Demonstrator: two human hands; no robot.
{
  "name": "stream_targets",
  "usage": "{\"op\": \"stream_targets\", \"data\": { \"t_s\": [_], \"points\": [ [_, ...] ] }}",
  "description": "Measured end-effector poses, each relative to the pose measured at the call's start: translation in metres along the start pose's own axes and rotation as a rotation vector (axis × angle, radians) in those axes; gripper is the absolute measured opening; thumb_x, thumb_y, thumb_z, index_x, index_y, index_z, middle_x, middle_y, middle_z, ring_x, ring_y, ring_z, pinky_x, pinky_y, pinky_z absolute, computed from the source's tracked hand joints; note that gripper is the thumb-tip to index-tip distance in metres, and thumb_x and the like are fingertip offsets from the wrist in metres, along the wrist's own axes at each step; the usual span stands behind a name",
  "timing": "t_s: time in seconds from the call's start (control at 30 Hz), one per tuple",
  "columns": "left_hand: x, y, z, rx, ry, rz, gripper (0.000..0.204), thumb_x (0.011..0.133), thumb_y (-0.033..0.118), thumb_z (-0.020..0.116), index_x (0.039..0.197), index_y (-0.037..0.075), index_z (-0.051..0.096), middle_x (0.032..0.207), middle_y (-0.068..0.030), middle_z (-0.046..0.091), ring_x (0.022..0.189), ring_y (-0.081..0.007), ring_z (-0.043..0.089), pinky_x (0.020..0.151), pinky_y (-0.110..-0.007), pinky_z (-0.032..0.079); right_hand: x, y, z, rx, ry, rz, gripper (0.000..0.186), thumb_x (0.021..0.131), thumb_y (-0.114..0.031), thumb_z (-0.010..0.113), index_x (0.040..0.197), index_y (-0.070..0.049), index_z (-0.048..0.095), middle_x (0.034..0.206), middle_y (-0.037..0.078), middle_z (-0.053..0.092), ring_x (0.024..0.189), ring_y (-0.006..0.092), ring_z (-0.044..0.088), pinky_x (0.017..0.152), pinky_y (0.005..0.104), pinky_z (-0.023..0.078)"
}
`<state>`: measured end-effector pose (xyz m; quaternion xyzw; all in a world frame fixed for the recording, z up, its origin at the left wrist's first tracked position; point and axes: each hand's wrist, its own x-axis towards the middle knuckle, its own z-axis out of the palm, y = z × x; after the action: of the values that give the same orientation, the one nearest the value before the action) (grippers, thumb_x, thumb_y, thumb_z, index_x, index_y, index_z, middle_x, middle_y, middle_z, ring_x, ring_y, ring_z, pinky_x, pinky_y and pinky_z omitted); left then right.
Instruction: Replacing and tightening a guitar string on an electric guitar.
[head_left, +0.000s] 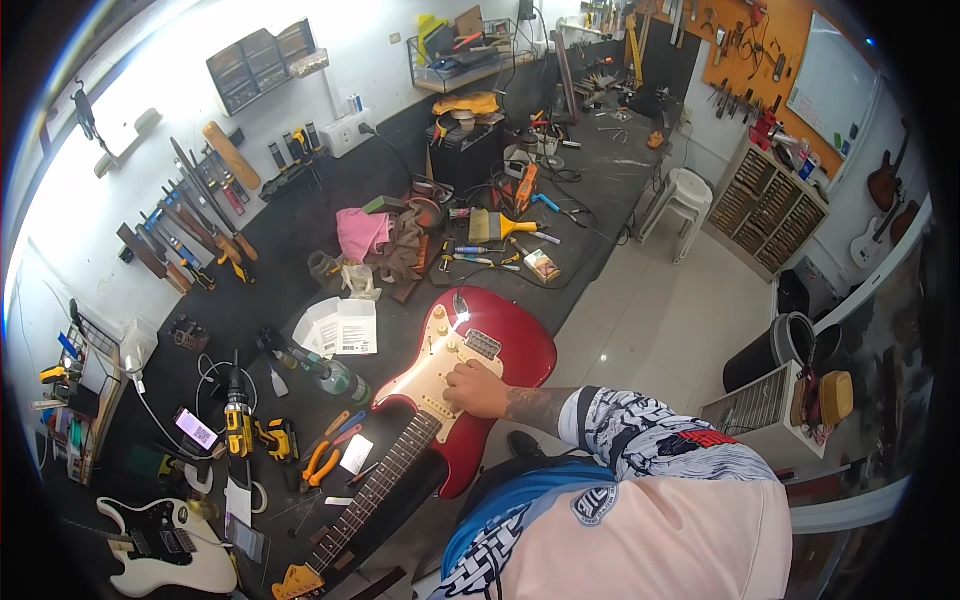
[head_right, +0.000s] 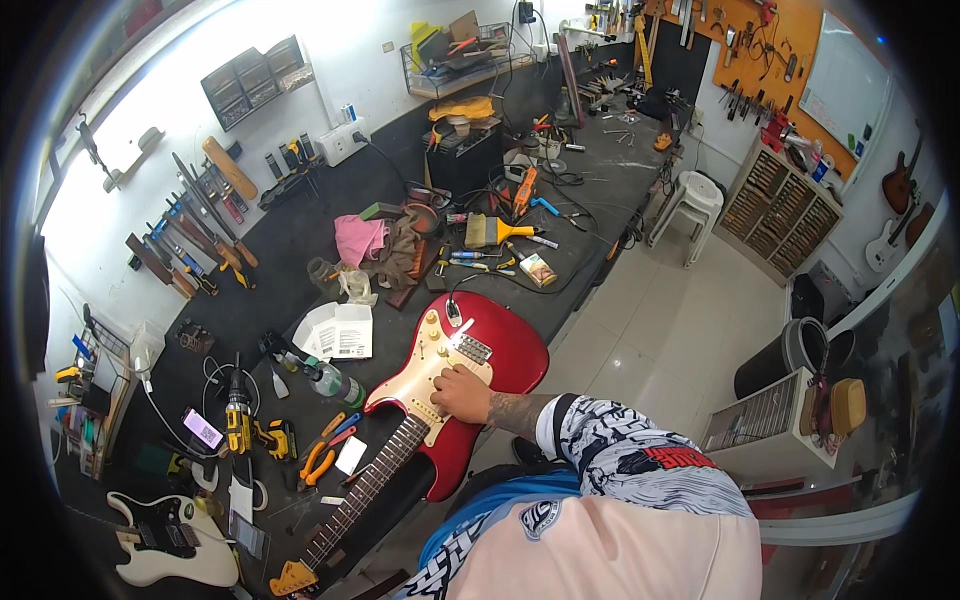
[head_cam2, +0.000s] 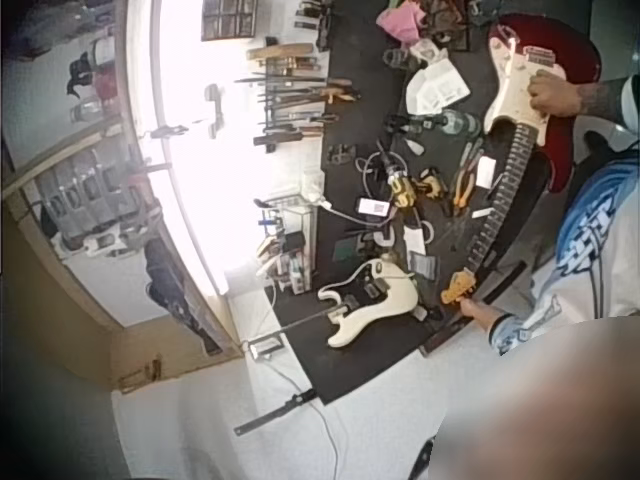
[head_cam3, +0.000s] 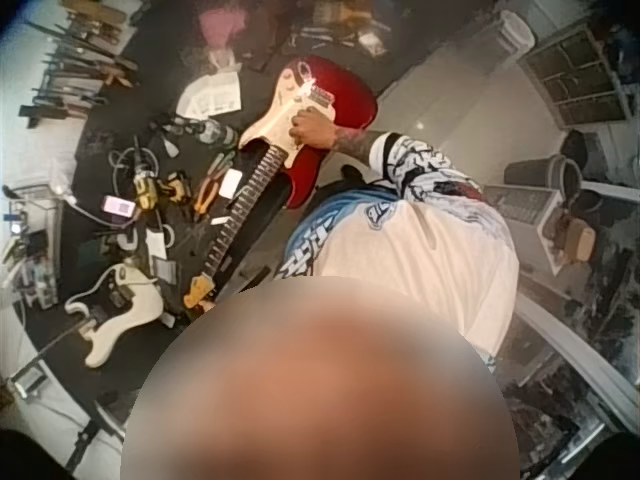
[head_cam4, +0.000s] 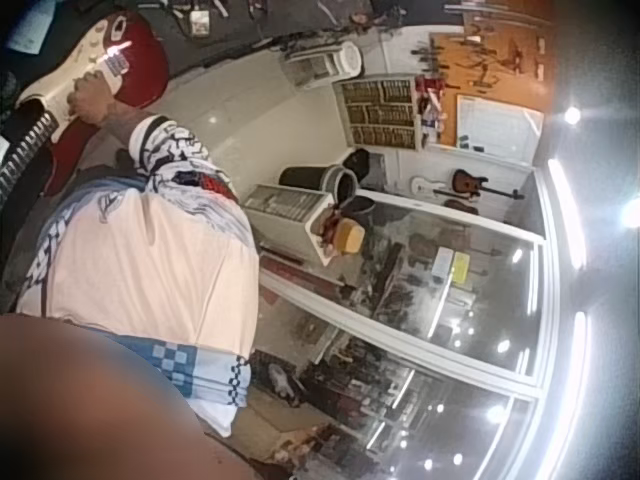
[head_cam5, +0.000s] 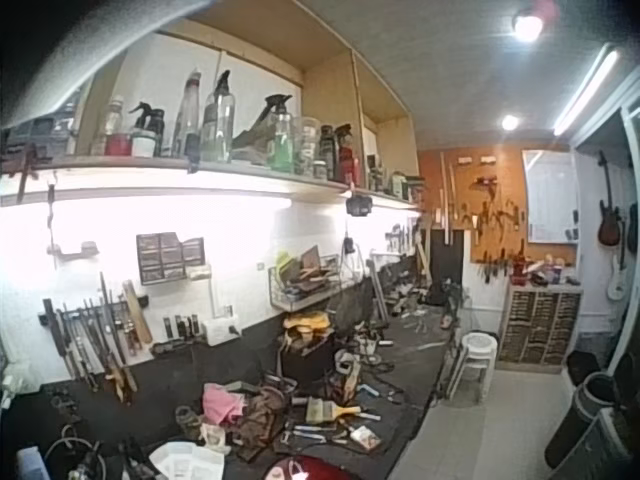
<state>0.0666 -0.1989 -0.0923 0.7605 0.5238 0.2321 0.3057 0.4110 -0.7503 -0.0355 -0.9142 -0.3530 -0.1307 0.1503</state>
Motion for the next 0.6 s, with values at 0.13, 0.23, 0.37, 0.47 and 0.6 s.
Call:
{"op": "stream_targets", "data": {
  "t_s": [0.13,0.23,0.37,0.47,0.6],
  "points": [
    [-0.0004,0.0001,0.0003,0.003,0.000,-0.002,0.055,0.102,0.048,0.068,0.123,-0.002,0.072,0.115,-0.0119,0.073,0.103,-0.0270,0.067,0.092,-0.043,0.052,0.0003,0.0002,0.0005,0.000,0.011,-0.003,0.023,0.073,-0.035,0.085,0.086,-0.019,0.075,0.094,0.000,0.061,0.101,0.0205,0.059,0.090,0.0383,0.044],
    [-0.0004,-0.0003,-0.0003,0.003,0.002,-0.003,0.055,0.102,0.048,0.068,0.124,-0.002,0.072,0.116,-0.0118,0.073,0.103,-0.0269,0.067,0.093,-0.043,0.052,0.0008,-0.0001,0.0000,-0.004,0.014,-0.005,0.024,0.073,-0.036,0.085,0.086,-0.019,0.075,0.094,0.000,0.061,0.101,0.0203,0.059,0.090,0.0382,0.044],
    [-0.0008,-0.0009,-0.0010,0.002,0.000,-0.007,0.056,0.102,0.049,0.068,0.124,-0.002,0.072,0.116,-0.0117,0.073,0.104,-0.0267,0.067,0.093,-0.043,0.052,0.0004,0.0005,0.0002,-0.001,0.029,-0.014,0.024,0.073,-0.036,0.085,0.086,-0.019,0.074,0.094,-0.001,0.061,0.100,0.0202,0.059,0.089,0.0380,0.044],
    [-0.0002,-0.0012,-0.0018,0.001,-0.002,-0.008,0.056,0.102,0.049,0.068,0.125,-0.002,0.072,0.117,-0.0116,0.073,0.104,-0.0266,0.066,0.094,-0.042,0.052,0.0004,0.0008,-0.0001,-0.017,0.006,-0.008,0.024,0.073,-0.036,0.085,0.086,-0.020,0.074,0.094,-0.001,0.061,0.100,0.0201,0.059,0.089,0.0377,0.044],
    [0.0001,-0.0012,-0.0021,0.000,-0.001,-0.010,0.056,0.102,0.049,0.068,0.125,-0.002,0.072,0.117,-0.0115,0.073,0.105,-0.0264,0.066,0.094,-0.042,0.052,0.0009,0.0009,0.0000,-0.014,0.008,-0.010,0.024,0.073,-0.036,0.085,0.087,-0.019,0.074,0.094,-0.001,0.061,0.100,0.0201,0.059,0.089,0.0376,0.044]
  ]
}}
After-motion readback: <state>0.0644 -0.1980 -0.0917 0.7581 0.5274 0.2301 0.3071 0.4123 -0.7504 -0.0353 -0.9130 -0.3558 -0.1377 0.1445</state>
